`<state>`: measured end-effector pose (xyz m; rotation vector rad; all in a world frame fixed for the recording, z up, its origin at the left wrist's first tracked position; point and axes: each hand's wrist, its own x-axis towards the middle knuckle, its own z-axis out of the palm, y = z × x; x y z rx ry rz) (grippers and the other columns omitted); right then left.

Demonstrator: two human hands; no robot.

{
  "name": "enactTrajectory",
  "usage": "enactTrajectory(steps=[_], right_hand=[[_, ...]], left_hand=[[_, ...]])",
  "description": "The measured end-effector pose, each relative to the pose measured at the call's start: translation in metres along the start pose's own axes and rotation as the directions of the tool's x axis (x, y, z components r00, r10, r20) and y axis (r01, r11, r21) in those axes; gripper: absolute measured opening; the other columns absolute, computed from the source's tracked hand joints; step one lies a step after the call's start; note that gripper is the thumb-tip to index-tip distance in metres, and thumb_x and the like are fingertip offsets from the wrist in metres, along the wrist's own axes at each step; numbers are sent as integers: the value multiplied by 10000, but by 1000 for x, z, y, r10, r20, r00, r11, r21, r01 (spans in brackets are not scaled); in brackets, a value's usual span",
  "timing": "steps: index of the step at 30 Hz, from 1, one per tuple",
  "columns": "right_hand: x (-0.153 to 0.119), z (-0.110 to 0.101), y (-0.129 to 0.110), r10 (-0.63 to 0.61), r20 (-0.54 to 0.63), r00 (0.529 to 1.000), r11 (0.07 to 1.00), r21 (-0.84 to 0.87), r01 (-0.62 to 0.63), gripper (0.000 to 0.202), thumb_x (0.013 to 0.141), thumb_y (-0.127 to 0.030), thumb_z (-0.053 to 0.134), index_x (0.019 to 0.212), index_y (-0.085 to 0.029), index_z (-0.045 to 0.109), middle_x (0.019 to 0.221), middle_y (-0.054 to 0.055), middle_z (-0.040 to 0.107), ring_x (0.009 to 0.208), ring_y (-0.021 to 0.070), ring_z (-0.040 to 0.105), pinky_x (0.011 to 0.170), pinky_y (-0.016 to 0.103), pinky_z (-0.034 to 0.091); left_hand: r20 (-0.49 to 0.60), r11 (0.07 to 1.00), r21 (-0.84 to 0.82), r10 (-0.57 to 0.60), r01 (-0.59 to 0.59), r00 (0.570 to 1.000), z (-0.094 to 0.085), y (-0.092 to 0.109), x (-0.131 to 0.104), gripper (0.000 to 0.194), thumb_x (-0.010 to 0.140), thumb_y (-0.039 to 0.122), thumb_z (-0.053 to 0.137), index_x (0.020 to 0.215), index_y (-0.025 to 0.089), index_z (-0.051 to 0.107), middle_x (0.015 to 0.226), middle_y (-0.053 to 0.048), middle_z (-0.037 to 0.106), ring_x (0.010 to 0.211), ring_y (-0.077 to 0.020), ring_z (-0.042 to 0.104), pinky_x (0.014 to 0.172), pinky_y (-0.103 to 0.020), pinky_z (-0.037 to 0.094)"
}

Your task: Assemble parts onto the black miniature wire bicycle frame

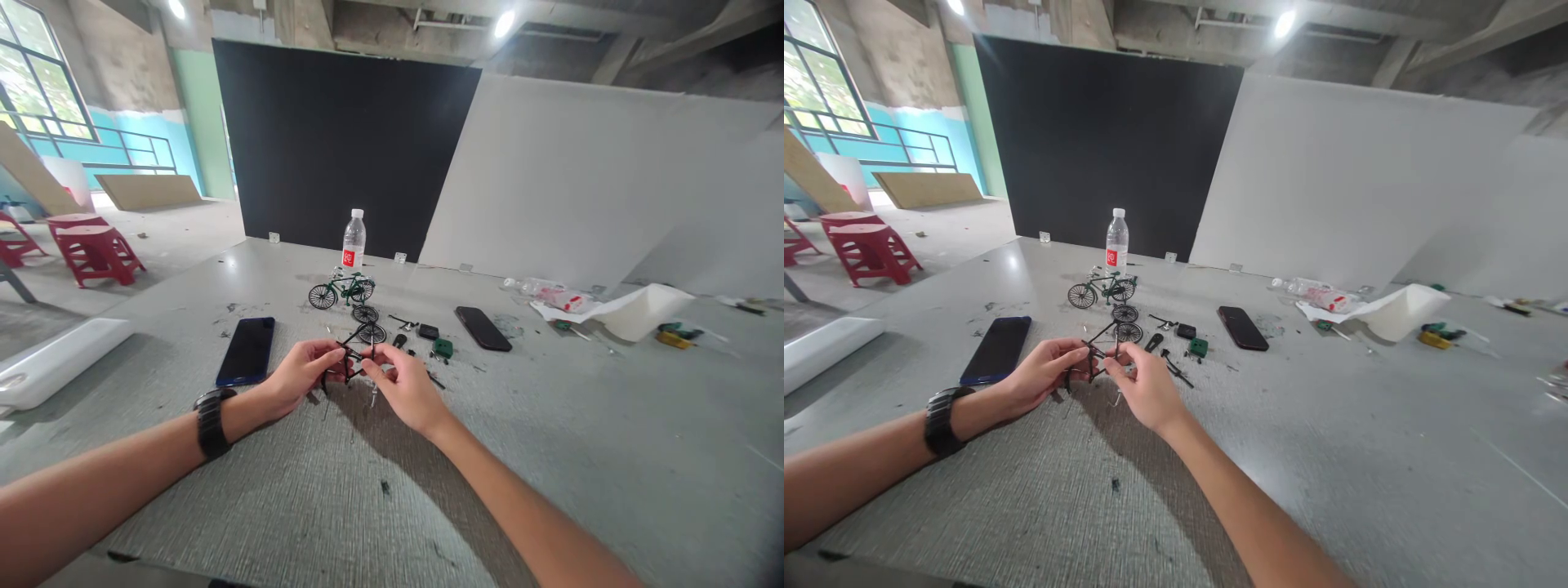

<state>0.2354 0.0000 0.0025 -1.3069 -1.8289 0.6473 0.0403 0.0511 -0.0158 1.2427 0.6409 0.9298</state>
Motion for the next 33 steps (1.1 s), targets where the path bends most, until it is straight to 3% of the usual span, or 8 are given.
enactTrajectory(steps=[9, 13, 16, 19, 21, 28, 33], right_hand=[[0, -5, -5, -22, 8, 1000, 989, -147, 23, 314, 968, -500, 524, 1051, -224, 649, 851, 19, 717, 591, 138, 588, 557, 279, 420], [5, -25, -2, -83, -5, 997, 942, -326, 77, 299, 985, -480, 483, 1034, -253, 670, 963, 30, 748, 841, 204, 677, 677, 300, 470], [11, -51, 11, -108, -89, 990, 846, -531, 44, 233, 977, -376, 488, 969, -260, 691, 972, 23, 756, 841, 207, 675, 706, 309, 460], [15, -74, 27, -33, -199, 979, 723, -681, -114, 220, 960, -292, 481, 971, -255, 698, 930, 29, 760, 813, 215, 670, 661, 300, 426], [16, -83, 37, 39, -208, 977, 675, -716, -180, 227, 954, -264, 479, 986, -244, 703, 931, 44, 762, 811, 223, 672, 625, 296, 407], [16, -80, 49, 118, -106, 987, 659, -736, -158, 214, 934, -209, 531, 1013, -251, 725, 1011, 32, 773, 912, 213, 691, 654, 283, 434], [17, -94, 53, 175, -185, 967, 604, -755, -254, 225, 924, -205, 550, 1037, -261, 736, 1058, 63, 767, 935, 238, 696, 645, 297, 437]], left_hand=[[-26, 1000, -22, -5, 4, 1000, 1, 0, -1, 285, 783, 397, 768, 825, 132, 675, 776, -31, 674, 738, -129, 636, 708, -243, 539], [-50, 999, -38, -24, 22, 998, 1, 1, -1, 283, 798, 399, 758, 867, 138, 672, 803, -30, 688, 736, -121, 641, 705, -237, 538], [-53, 999, -40, -35, 32, 998, 0, 0, -1, 283, 797, 399, 756, 853, 136, 667, 817, -44, 694, 744, -129, 647, 704, -246, 538], [-48, 999, -36, -38, 36, 998, 0, 0, -1, 288, 793, 401, 757, 832, 132, 662, 822, -54, 696, 742, -125, 645, 694, -238, 532], [-41, 999, -31, -39, 37, 998, 0, 0, -1, 292, 797, 407, 753, 818, 132, 658, 820, -55, 696, 748, -123, 646, 692, -231, 529], [-16, 1000, -13, -28, 28, 999, 0, 1, -1, 307, 794, 421, 757, 797, 127, 666, 794, -53, 681, 740, -125, 633, 686, -233, 522], [-5, 1000, -6, -28, 28, 1000, 1, 2, -2, 306, 797, 420, 755, 815, 123, 682, 791, -54, 680, 737, -133, 631, 685, -245, 520]])
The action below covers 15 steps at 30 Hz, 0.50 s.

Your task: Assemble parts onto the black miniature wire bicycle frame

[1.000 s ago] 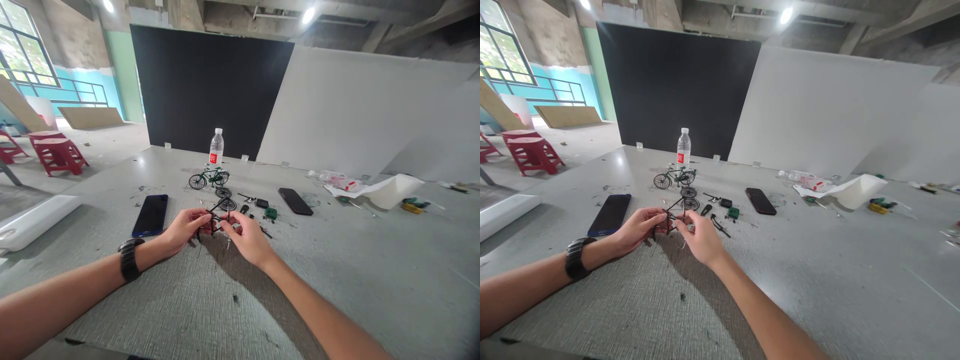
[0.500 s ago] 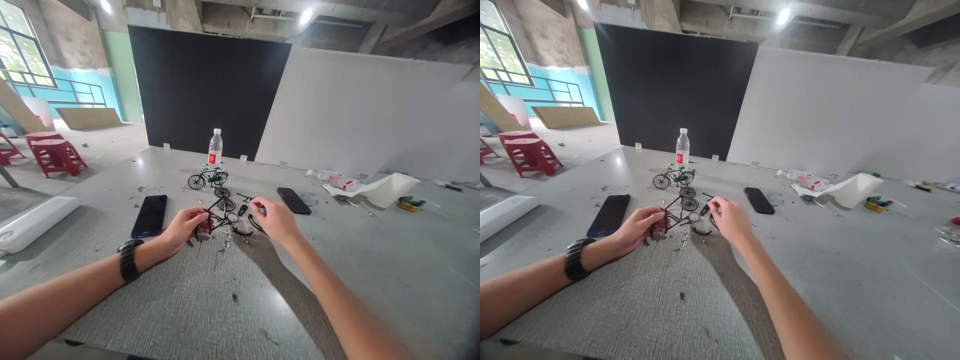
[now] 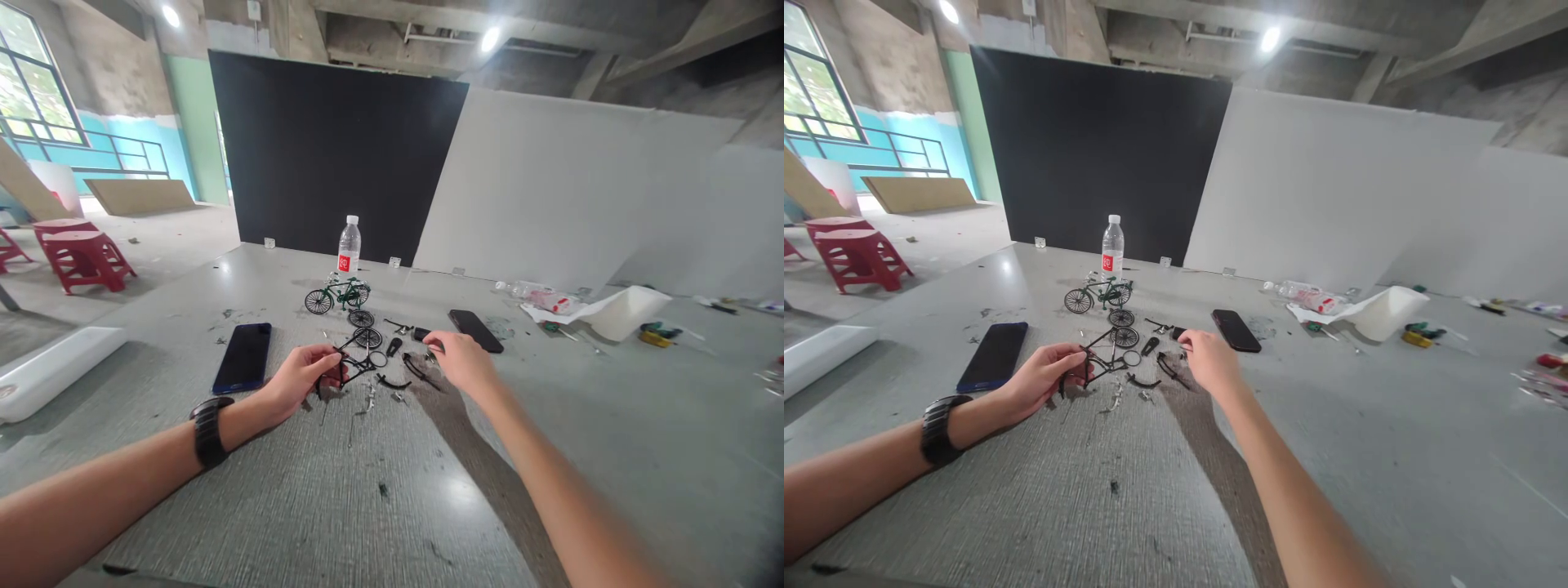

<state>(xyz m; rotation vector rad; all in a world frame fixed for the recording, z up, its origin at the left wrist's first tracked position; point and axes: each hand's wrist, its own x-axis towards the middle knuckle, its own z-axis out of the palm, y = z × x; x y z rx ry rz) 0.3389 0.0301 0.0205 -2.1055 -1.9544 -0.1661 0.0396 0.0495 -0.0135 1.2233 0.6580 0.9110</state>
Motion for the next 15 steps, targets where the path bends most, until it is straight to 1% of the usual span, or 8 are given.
enactTrajectory(steps=[3, 5, 7, 9, 12, 15], right_hand=[[3, -5, 16, 80, -1, 997, 996, -31, -80, 192, 913, -226, 574, 1007, -252, 740, 1006, 83, 771, 907, 257, 698, 614, 302, 419], [3, -6, 23, 97, 15, 995, 995, -39, -96, 153, 905, -245, 595, 948, -247, 743, 951, 81, 772, 895, 257, 697, 605, 297, 408], [3, -5, 26, 90, 31, 995, 995, -36, -89, 135, 902, -266, 606, 912, -247, 740, 919, 74, 770, 883, 245, 696, 598, 289, 400], [2, -4, 24, 76, 42, 996, 997, -29, -75, 125, 896, -278, 612, 908, -251, 734, 903, 63, 767, 852, 230, 693, 584, 282, 391], [0, -3, 14, 48, 48, 998, 999, -13, -47, 105, 881, -276, 625, 907, -251, 724, 890, 50, 763, 798, 222, 684, 570, 284, 379], [-3, -3, 1, -15, 39, 999, 1000, 22, 14, 118, 889, -258, 605, 936, -243, 712, 919, 47, 758, 829, 223, 679, 594, 291, 389]], left_hand=[[6, 1000, 2, -2, 2, 1000, 0, -1, 0, 308, 793, 426, 759, 807, 128, 683, 787, -53, 684, 738, -134, 637, 682, -243, 517], [6, 1000, 2, -5, 5, 1000, 0, -2, 1, 313, 792, 435, 758, 813, 132, 681, 791, -55, 689, 739, -135, 643, 681, -242, 516], [6, 1000, 2, -7, 7, 1000, 0, -2, 1, 313, 793, 439, 755, 820, 138, 677, 793, -54, 690, 744, -141, 651, 674, -243, 515], [5, 1000, 2, -9, 9, 1000, 0, -3, 1, 308, 794, 437, 755, 818, 141, 671, 790, -50, 687, 752, -145, 657, 669, -243, 515], [7, 1000, -1, -11, 11, 1000, 0, -2, 1, 307, 791, 432, 759, 804, 139, 667, 782, -47, 685, 753, -146, 658, 668, -240, 514], [6, 1000, -6, -13, 13, 1000, 1, -1, 0, 305, 789, 430, 762, 805, 140, 670, 785, -50, 694, 746, -139, 656, 669, -234, 512]])
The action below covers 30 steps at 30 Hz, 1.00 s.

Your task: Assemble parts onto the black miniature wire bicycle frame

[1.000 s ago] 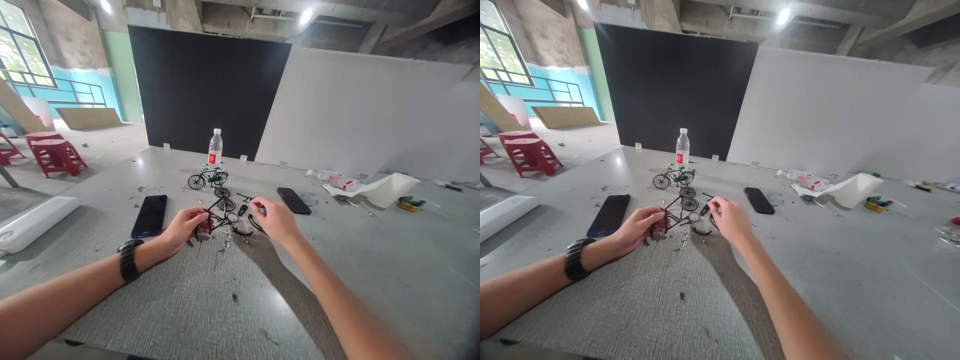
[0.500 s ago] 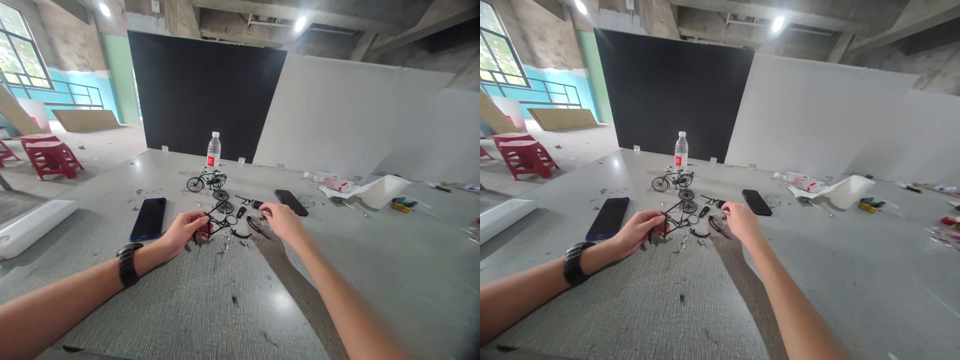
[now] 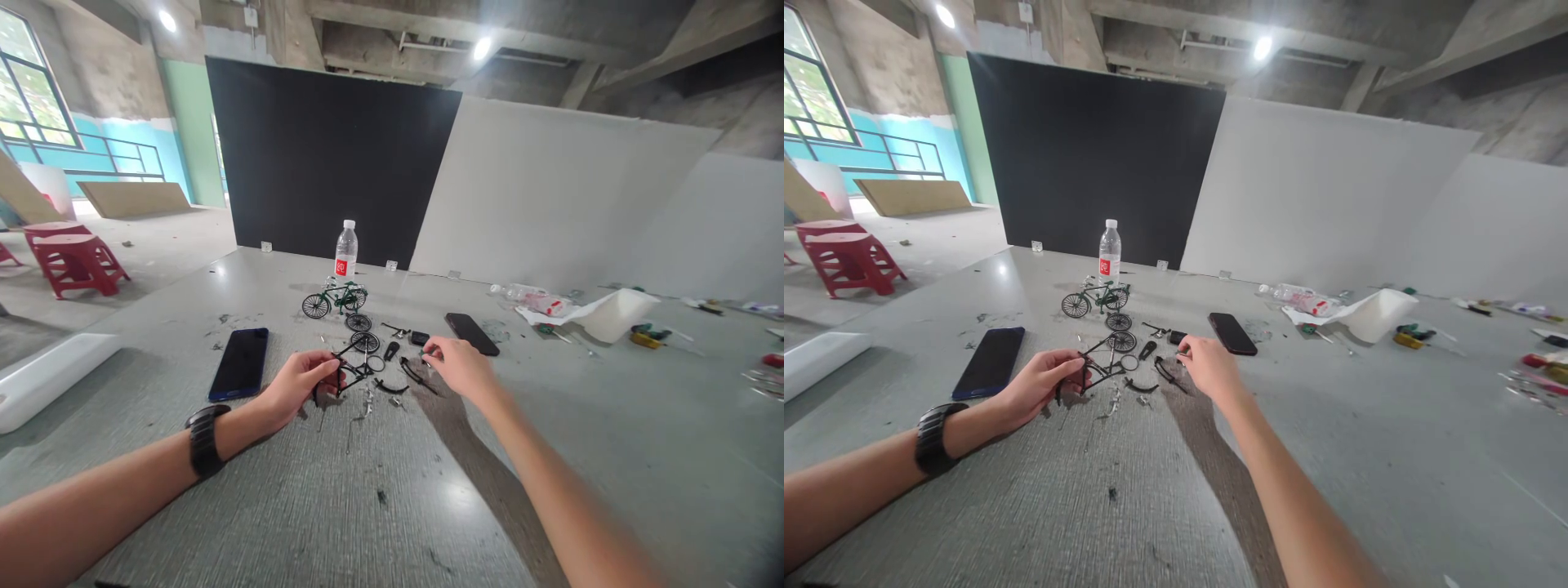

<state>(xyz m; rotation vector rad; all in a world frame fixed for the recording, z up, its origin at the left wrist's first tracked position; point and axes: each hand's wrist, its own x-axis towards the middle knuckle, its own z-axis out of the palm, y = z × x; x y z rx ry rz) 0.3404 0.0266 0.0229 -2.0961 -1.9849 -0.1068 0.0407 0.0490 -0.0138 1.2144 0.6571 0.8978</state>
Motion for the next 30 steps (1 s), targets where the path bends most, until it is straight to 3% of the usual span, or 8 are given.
enactTrajectory(steps=[6, 13, 25, 30], right_hand=[[-8, 4, -30, -160, 26, 987, 983, 93, 157, 171, 920, -292, 562, 994, -263, 714, 1000, 41, 748, 848, 212, 672, 625, 296, 426], [-17, 18, -49, -331, 30, 943, 914, 258, 313, 197, 928, -363, 599, 1050, -275, 725, 1074, 66, 747, 975, 261, 677, 777, 360, 489], [-25, 19, -65, -341, 66, 938, 916, 245, 316, 209, 978, -345, 527, 1082, -269, 693, 1075, 61, 750, 956, 262, 685, 749, 350, 481], [-26, 20, -65, -353, 56, 934, 907, 264, 327, 206, 973, -328, 525, 1088, -276, 689, 1060, 56, 748, 951, 251, 675, 747, 337, 466]], left_hand=[[-12, 1000, 8, -8, 8, 1000, 1, 1, -1, 306, 799, 436, 751, 800, 140, 672, 788, -56, 703, 733, -140, 654, 667, -239, 511], [-21, 1000, 14, -12, 12, 1000, 1, 1, 1, 298, 784, 431, 756, 794, 145, 672, 777, -52, 703, 716, -137, 648, 663, -241, 513], [-3, 1000, 20, 8, -8, 1000, 1, 1, -1, 270, 817, 404, 745, 789, 143, 685, 770, -43, 704, 693, -117, 641, 645, -211, 491], [62, 999, 32, 19, -21, 998, -1, -1, -1, 245, 868, 385, 706, 834, 143, 690, 795, -40, 710, 694, -100, 644, 643, -184, 485]])
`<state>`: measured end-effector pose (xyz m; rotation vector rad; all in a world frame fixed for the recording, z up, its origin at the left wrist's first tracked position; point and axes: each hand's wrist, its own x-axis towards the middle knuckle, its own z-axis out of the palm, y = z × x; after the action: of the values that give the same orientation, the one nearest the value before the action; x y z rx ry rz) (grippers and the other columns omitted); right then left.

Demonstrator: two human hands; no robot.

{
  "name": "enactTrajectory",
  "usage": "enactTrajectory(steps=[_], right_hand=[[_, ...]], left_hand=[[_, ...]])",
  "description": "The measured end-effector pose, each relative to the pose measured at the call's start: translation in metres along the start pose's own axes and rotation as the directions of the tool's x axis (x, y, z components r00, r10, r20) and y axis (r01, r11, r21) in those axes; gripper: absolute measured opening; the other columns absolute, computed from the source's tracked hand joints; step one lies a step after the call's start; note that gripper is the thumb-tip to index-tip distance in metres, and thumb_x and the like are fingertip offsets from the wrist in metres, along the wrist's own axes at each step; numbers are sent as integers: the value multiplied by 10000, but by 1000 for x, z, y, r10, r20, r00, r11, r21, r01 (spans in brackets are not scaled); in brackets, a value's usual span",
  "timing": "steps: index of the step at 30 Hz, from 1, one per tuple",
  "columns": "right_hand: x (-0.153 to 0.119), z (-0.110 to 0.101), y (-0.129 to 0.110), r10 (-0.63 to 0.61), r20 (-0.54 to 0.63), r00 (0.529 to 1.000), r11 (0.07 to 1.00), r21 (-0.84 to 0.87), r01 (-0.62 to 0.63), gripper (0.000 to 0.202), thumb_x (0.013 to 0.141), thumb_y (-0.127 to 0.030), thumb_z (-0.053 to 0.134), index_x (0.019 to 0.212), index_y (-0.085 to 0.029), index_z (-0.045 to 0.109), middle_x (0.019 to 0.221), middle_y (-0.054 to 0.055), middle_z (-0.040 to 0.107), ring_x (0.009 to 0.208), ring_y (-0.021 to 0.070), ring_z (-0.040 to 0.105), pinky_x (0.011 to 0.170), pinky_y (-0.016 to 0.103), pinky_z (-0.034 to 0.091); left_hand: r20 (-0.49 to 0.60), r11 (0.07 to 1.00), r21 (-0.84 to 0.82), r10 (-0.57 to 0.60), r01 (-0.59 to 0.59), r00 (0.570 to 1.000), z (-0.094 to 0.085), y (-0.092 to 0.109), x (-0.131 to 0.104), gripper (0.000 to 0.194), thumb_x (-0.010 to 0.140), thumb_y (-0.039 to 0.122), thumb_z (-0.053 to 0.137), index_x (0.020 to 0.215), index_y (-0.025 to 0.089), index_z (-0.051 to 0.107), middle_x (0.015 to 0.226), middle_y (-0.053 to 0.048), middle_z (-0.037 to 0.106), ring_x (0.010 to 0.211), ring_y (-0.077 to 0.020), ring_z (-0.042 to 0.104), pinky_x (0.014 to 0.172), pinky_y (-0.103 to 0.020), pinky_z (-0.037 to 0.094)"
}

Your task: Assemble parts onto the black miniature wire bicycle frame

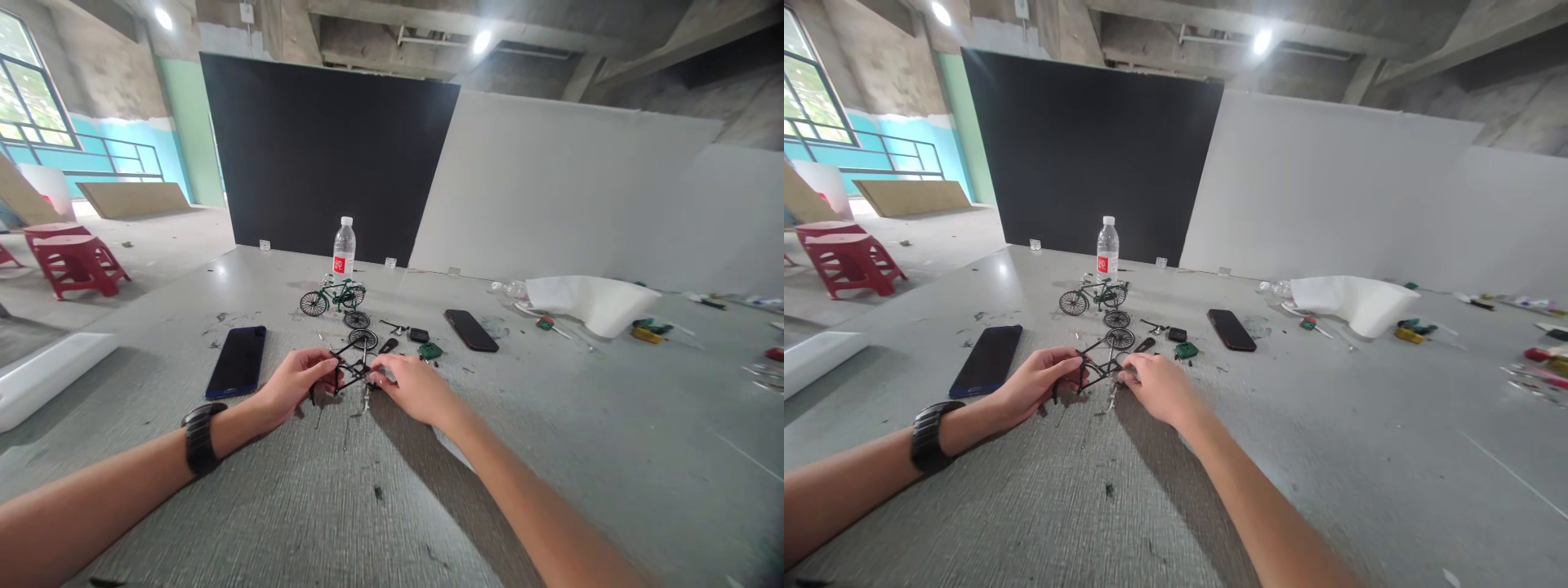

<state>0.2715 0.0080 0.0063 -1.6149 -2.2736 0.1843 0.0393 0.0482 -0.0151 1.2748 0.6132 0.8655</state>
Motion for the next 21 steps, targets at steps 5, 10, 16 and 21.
enactTrajectory(steps=[5, 10, 16, 21], right_hand=[[0, -3, -4, 47, 40, 998, 998, -34, -46, 218, 963, -280, 506, 1093, -250, 679, 1072, 63, 739, 958, 230, 666, 725, 297, 439], [0, -3, -5, 38, 38, 999, 999, -36, -37, 214, 976, -305, 481, 1089, -266, 659, 1079, 44, 739, 950, 222, 664, 735, 311, 440], [0, 1, -3, 36, 25, 999, 999, -37, -35, 240, 981, -308, 457, 1113, -264, 653, 1080, 58, 740, 980, 235, 667, 768, 345, 465], [0, 0, -5, 49, 28, 998, 998, -50, -48, 227, 980, -324, 482, 1115, -264, 654, 1085, 59, 738, 964, 229, 673, 778, 335, 468]], left_hand=[[239, 998, 10, -64, 64, 969, 3, 3, -7, 312, 840, 405, 741, 797, 100, 693, 778, -86, 720, 688, -138, 679, 640, -219, 527], [581, 959, 23, -243, 283, 777, 5, 8, -17, 318, 822, 396, 761, 890, 90, 708, 778, -102, 745, 673, -185, 727, 591, -252, 568], [679, 927, 46, -302, 371, 669, 5, 11, -19, 264, 806, 357, 784, 905, 121, 721, 774, -54, 748, 663, -151, 725, 609, -227, 588], [656, 934, 46, -295, 354, 695, 6, 8, -17, 277, 819, 363, 772, 952, 126, 723, 790, -65, 753, 674, -156, 723, 613, -235, 582]])
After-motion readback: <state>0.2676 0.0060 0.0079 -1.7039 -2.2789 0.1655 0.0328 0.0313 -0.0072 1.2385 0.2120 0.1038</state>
